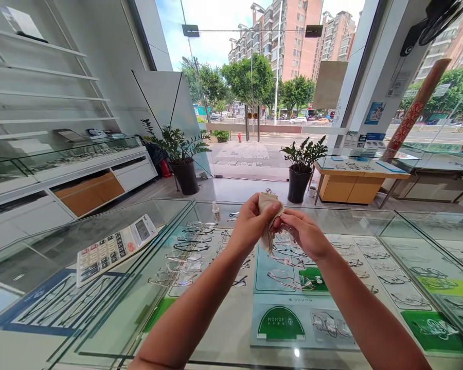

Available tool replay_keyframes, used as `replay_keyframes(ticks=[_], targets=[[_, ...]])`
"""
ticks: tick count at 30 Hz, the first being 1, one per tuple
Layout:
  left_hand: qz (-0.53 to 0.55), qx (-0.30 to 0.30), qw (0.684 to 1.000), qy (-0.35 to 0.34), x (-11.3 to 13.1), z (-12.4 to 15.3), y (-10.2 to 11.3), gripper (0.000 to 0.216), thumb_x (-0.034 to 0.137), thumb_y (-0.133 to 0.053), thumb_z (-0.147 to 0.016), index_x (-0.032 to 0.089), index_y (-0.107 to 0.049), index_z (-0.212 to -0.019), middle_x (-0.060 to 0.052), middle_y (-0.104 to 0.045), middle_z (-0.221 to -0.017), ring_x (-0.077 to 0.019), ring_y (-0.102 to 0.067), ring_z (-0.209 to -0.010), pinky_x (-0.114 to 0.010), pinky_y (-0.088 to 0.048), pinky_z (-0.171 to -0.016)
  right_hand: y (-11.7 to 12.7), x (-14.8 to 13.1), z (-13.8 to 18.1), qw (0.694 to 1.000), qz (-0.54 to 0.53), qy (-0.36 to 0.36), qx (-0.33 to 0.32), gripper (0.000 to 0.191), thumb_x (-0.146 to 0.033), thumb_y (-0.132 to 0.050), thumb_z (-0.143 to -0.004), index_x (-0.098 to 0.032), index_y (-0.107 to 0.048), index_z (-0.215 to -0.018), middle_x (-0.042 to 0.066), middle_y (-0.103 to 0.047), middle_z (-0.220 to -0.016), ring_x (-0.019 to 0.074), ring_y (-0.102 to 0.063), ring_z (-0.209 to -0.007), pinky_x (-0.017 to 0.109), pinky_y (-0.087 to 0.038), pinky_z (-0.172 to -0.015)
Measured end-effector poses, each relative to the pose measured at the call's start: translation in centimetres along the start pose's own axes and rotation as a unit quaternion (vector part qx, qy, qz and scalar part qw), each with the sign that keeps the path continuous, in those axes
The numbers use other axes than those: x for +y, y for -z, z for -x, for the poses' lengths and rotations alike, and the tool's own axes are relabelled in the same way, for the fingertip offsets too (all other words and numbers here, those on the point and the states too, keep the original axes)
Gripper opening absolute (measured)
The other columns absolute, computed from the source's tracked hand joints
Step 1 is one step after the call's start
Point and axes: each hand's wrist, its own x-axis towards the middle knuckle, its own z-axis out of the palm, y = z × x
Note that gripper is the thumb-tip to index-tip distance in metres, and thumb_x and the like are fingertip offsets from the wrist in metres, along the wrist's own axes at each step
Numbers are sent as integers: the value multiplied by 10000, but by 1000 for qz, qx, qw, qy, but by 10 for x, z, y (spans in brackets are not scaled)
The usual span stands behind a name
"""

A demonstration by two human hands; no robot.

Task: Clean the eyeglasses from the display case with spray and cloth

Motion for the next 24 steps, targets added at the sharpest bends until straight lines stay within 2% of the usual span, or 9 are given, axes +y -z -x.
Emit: replay_keyframes(ticks=[5,11,13,17,19,21,24], targets=[[-24,-5,1000,7,1,-2,6,444,471,-962,-749,163,-672,-879,9,-663,-694,-102,-567,-597,-224,-461,-567,0,-1,1,1000,4,-3,-9,250,-415,-706,-972,-214,-799,-856,48,-747,-876,210,-676,-890,370,-519,-906],[-29,-73,997,6,0,-4,9,395,505,-893,-835,185,-662,-839,12,-645,-580,-119,-554,-492,-261,-464,-533,0,-2,2,999,4,-4,-33,275,-406,-669,-1000,-212,-800,-855,47,-741,-884,198,-665,-887,353,-506,-896],[-41,-61,997,-6,-3,-6,10,409,541,-873,-851,191,-662,-837,10,-647,-575,-123,-559,-481,-262,-455,-519,0,-5,3,999,15,-4,-42,284,-409,-660,-1008,-212,-793,-853,45,-734,-879,195,-659,-880,352,-500,-893],[-78,18,996,-47,-11,-8,11,496,625,-847,-848,183,-639,-761,19,-614,-576,-104,-523,-491,-239,-391,-494,0,-10,4,997,45,-3,-65,282,-388,-651,-1011,-205,-776,-836,37,-711,-850,193,-642,-870,346,-482,-883],[-89,39,993,-60,-11,-9,11,541,661,-804,-874,181,-609,-718,23,-588,-561,-98,-496,-488,-238,-364,-486,0,-10,3,996,52,-3,-71,283,-376,-642,-1013,-206,-771,-828,34,-704,-842,190,-631,-867,339,-472,-877],[-93,24,993,-62,-8,-9,14,568,681,-751,-913,175,-602,-702,16,-592,-563,-101,-494,-491,-243,-368,-494,1,-11,3,996,56,4,-68,287,-370,-632,-1018,-211,-768,-822,33,-708,-845,189,-629,-867,337,-467,-879],[-89,-50,994,-40,0,-12,23,566,672,-715,-947,148,-661,-738,-22,-662,-639,-125,-564,-563,-255,-438,-565,4,-12,2,996,62,8,-58,289,-364,-619,-1022,-215,-773,-828,37,-723,-863,195,-642,-877,342,-467,-885]])
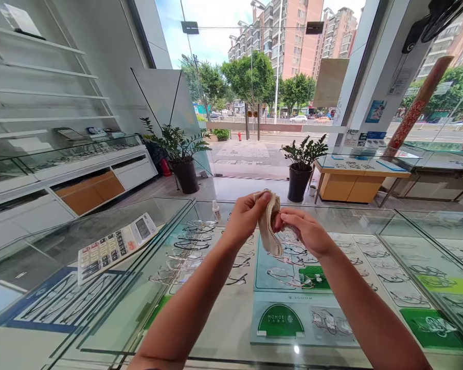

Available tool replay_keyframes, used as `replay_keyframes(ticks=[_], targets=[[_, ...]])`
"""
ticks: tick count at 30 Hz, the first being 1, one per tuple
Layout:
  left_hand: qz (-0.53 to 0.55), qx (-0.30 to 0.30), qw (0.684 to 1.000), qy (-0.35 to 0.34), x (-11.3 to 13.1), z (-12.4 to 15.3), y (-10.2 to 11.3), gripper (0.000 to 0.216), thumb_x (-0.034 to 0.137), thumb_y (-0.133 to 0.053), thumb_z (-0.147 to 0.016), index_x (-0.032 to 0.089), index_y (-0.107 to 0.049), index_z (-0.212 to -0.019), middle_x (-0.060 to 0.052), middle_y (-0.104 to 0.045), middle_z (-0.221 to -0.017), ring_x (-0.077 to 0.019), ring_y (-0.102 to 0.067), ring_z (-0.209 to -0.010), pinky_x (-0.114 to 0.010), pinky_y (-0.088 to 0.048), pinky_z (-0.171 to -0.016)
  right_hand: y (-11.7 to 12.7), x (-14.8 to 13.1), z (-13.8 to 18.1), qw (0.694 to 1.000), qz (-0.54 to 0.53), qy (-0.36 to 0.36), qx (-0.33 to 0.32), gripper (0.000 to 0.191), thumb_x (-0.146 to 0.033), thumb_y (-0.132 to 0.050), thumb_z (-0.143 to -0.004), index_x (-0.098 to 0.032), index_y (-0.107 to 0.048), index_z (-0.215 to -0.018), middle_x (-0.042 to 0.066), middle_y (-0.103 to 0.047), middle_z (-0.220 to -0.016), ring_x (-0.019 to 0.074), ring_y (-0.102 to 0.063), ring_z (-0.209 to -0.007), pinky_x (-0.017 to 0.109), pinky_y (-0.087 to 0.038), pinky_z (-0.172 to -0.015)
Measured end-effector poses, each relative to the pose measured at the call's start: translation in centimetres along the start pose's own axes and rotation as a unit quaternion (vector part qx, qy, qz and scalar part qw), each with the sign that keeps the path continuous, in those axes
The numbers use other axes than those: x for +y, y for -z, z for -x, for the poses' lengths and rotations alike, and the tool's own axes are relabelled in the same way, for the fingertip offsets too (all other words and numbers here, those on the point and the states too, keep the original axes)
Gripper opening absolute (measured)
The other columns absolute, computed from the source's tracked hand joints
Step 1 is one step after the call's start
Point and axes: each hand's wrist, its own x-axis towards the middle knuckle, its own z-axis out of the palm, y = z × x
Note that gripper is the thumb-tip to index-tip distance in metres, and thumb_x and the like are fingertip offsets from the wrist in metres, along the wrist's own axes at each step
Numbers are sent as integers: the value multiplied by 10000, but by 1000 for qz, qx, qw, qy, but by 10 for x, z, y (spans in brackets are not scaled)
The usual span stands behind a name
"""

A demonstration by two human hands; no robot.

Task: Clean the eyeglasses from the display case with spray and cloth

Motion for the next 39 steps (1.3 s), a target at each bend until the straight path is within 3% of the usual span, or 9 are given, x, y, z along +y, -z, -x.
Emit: replay_keyframes(ticks=[4,9,12,16,22,28,31,35,39], targets=[[5,-95,995,42,6,-4,21,496,605,-781,-922,113,-748,-872,-76,-747,-807,-168,-655,-721,-288,-522,-716,4,-2,0,1000,21,-7,7,306,-347,-596,-1019,-210,-787,-823,44,-731,-856,193,-628,-853,340,-459,-853],[40,-130,990,37,7,-5,20,409,461,-897,-850,113,-776,-1028,-97,-771,-941,-173,-696,-825,-283,-549,-788,4,-2,-1,999,-9,-23,31,310,-364,-609,-997,-203,-789,-802,56,-741,-872,198,-631,-858,344,-463,-842],[62,-96,993,16,3,-4,6,393,418,-937,-803,132,-744,-990,-54,-745,-809,-145,-668,-681,-268,-547,-672,1,3,-2,998,-34,-25,38,281,-386,-657,-969,-200,-799,-814,59,-740,-863,204,-637,-861,349,-478,-841],[58,-12,998,-3,-6,-2,-11,414,502,-902,-828,165,-662,-851,9,-663,-609,-112,-569,-479,-235,-460,-500,-4,12,-4,998,-44,-19,34,271,-387,-667,-974,-214,-800,-813,55,-745,-852,214,-655,-872,366,-495,-875],[17,52,998,-32,-6,0,-11,516,661,-783,-895,150,-722,-859,-40,-729,-697,-138,-618,-533,-253,-483,-517,-5,11,-4,999,-19,6,25,290,-376,-648,-994,-218,-790,-797,47,-735,-872,215,-655,-892,369,-494,-909],[28,-127,991,-9,12,-3,9,501,620,-695,-987,129,-796,-977,-87,-748,-755,-195,-695,-669,-310,-571,-646,-1,0,-2,999,4,-5,34,323,-365,-607,-989,-204,-796,-783,61,-748,-861,214,-650,-878,364,-471,-871],[38,-158,987,-6,14,-4,16,394,522,-769,-964,140,-790,-1057,-96,-768,-855,-190,-715,-749,-303,-586,-715,1,-3,-2,999,-7,-9,42,326,-372,-609,-980,-203,-793,-771,62,-745,-856,212,-648,-874,361,-469,-864],[53,-131,990,-3,6,-4,9,361,429,-892,-862,147,-761,-1046,-66,-754,-819,-162,-695,-702,-280,-579,-690,1,2,-3,999,-26,-9,46,300,-379,-638,-976,-206,-802,-794,58,-740,-859,208,-647,-884,357,-476,-868],[57,-31,998,-4,1,0,-8,404,494,-917,-813,158,-702,-878,-22,-712,-670,-129,-621,-531,-247,-513,-547,-3,8,-2,1000,-21,-4,22,301,-411,-658,-991,-213,-798,-812,55,-736,-876,217,-650,-908,372,-483,-909]])
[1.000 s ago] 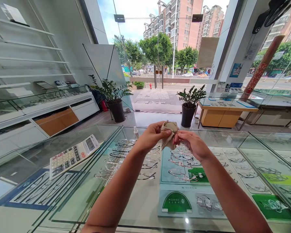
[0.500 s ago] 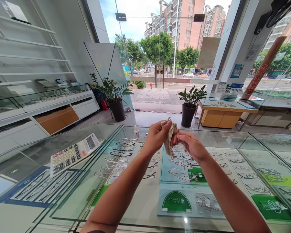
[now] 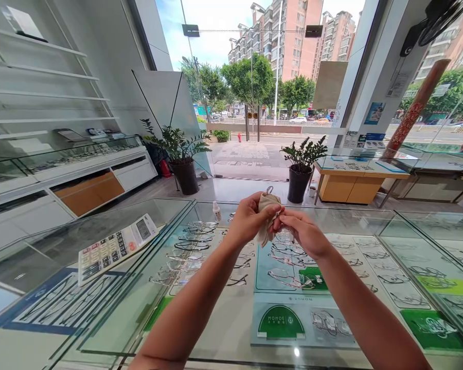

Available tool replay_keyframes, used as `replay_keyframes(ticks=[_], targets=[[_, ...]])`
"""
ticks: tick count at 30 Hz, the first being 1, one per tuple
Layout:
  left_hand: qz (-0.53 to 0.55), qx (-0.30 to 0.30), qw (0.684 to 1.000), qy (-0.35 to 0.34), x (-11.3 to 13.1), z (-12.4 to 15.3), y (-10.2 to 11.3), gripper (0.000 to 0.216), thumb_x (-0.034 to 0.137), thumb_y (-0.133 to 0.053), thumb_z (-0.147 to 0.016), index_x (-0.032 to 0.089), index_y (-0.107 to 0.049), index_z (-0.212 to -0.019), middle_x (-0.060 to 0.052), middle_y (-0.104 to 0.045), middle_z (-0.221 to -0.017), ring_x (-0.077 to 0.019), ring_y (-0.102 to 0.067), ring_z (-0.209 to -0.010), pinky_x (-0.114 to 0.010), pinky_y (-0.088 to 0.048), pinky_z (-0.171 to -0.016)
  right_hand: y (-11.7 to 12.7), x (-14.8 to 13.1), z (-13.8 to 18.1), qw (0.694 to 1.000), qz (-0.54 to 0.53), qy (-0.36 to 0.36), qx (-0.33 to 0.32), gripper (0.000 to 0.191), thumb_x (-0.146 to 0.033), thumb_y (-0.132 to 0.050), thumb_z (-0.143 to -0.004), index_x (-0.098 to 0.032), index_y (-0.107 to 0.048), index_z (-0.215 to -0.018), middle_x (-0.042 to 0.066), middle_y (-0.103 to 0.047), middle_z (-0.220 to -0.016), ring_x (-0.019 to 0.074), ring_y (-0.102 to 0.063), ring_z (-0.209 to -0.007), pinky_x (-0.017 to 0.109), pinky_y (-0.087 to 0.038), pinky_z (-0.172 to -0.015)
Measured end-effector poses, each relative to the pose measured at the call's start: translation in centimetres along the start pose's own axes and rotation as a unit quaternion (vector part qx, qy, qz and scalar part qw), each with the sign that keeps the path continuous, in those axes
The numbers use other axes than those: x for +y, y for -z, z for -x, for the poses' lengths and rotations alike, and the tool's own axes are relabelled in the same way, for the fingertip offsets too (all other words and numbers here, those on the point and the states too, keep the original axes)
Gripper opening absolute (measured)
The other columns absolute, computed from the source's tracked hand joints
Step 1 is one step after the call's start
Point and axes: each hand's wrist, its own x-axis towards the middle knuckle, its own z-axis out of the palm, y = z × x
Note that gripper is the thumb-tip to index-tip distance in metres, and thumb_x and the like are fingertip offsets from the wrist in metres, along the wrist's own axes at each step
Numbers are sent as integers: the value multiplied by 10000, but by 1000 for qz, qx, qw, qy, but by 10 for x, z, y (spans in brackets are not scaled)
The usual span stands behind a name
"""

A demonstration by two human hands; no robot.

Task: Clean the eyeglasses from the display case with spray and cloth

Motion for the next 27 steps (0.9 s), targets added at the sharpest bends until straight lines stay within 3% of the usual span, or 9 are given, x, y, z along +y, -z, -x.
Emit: replay_keyframes(ticks=[3,6,12,14,21,27], targets=[[-8,56,998,-5,-1,3,-6,485,628,-825,-870,166,-685,-828,-5,-675,-592,-121,-564,-449,-241,-457,-479,-4,1,1,1000,12,7,-16,302,-414,-665,-996,-215,-794,-810,52,-732,-882,219,-653,-920,376,-487,-933],[-19,63,998,-13,1,3,-2,540,683,-761,-907,157,-694,-806,-41,-721,-657,-148,-629,-528,-255,-491,-524,-6,-4,3,1000,14,10,-20,318,-396,-634,-1014,-217,-784,-799,52,-740,-882,221,-662,-928,376,-486,-937],[10,-97,995,20,8,-1,16,459,589,-781,-934,149,-789,-1065,-102,-781,-854,-197,-717,-698,-324,-586,-701,2,-14,3,1000,13,2,12,326,-388,-628,-988,-207,-778,-762,61,-745,-843,223,-654,-879,370,-482,-886],[21,-106,994,27,7,-2,14,428,517,-856,-887,158,-783,-1109,-92,-774,-851,-193,-712,-712,-319,-584,-711,4,-13,2,1000,5,0,18,313,-389,-650,-973,-204,-785,-760,59,-740,-831,219,-650,-867,362,-483,-866],[44,-6,998,38,-2,-2,-2,429,462,-936,-798,137,-756,-1013,-43,-730,-751,-129,-624,-607,-264,-527,-619,-1,-2,-1,1000,-16,6,23,309,-435,-679,-983,-209,-798,-810,56,-745,-854,217,-657,-878,373,-498,-895],[62,5,997,44,-3,-1,-6,457,471,-942,-788,136,-752,-1034,-27,-701,-725,-113,-596,-593,-254,-520,-601,-2,1,-2,998,-33,7,55,288,-429,-715,-950,-205,-798,-788,57,-745,-844,213,-654,-889,359,-504,-889]])
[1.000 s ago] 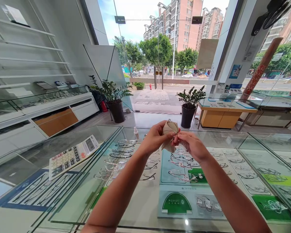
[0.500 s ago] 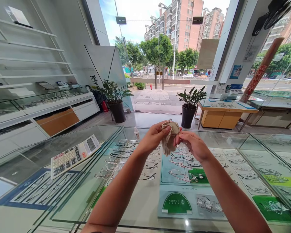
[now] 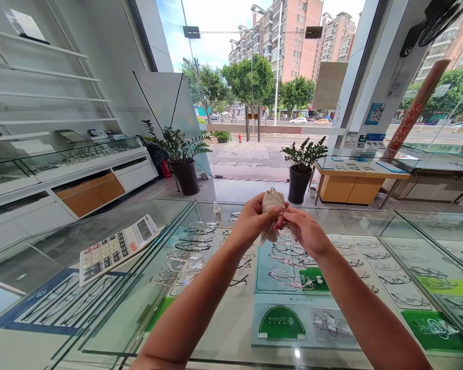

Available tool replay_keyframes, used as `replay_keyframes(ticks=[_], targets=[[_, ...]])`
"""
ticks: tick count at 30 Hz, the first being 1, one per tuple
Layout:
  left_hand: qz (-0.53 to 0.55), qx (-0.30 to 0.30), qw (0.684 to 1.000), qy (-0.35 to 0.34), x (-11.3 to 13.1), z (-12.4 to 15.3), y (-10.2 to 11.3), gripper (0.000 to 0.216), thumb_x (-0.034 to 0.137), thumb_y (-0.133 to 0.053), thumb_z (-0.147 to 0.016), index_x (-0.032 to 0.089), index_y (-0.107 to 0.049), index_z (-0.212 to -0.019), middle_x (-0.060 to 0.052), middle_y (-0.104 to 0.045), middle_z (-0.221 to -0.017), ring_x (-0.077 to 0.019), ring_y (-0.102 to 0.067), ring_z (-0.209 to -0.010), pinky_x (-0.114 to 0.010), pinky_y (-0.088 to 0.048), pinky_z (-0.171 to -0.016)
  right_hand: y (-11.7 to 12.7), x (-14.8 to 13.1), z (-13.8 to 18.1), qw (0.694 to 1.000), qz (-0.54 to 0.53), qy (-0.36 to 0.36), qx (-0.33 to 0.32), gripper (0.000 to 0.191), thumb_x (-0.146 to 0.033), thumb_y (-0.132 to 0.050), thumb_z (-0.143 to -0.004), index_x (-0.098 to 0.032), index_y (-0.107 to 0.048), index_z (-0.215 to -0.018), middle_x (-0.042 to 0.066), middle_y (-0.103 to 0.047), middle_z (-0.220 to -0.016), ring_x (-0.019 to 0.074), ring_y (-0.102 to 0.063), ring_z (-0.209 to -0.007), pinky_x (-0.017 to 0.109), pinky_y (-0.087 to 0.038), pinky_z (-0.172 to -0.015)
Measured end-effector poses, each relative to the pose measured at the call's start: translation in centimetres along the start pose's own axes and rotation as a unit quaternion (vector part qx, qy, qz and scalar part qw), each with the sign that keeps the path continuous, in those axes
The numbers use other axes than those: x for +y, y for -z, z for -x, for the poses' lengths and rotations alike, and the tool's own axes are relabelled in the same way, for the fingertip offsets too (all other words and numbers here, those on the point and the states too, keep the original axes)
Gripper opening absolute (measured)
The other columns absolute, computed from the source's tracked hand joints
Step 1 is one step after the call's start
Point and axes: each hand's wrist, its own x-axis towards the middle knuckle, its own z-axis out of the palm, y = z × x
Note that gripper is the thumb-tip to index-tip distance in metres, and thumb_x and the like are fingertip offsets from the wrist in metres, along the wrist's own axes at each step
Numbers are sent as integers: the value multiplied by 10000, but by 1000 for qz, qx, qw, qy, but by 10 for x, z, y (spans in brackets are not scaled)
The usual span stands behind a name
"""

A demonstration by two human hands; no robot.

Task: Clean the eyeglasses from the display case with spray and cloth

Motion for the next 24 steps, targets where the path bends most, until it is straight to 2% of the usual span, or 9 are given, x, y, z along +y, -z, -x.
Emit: replay_keyframes(ticks=[8,17,24], targets=[[7,-27,1000,1,-3,0,2,447,552,-828,-898,138,-748,-1045,-20,-668,-679,-118,-573,-575,-266,-508,-615,0,-2,0,1000,3,-5,7,291,-440,-714,-929,-210,-797,-772,52,-737,-825,210,-650,-859,363,-502,-879],[-9,-16,1000,-15,-3,1,0,430,583,-767,-942,165,-666,-951,-3,-659,-674,-119,-566,-583,-254,-477,-617,0,-6,0,1000,17,12,-8,302,-403,-657,-969,-210,-776,-769,46,-716,-808,209,-643,-851,355,-497,-882],[-29,60,998,-10,-12,-4,11,499,643,-812,-878,159,-703,-930,7,-656,-736,-109,-553,-624,-230,-430,-598,0,-10,1,1000,21,15,1,301,-405,-642,-968,-214,-763,-769,52,-708,-812,217,-633,-855,364,-501,-888]])
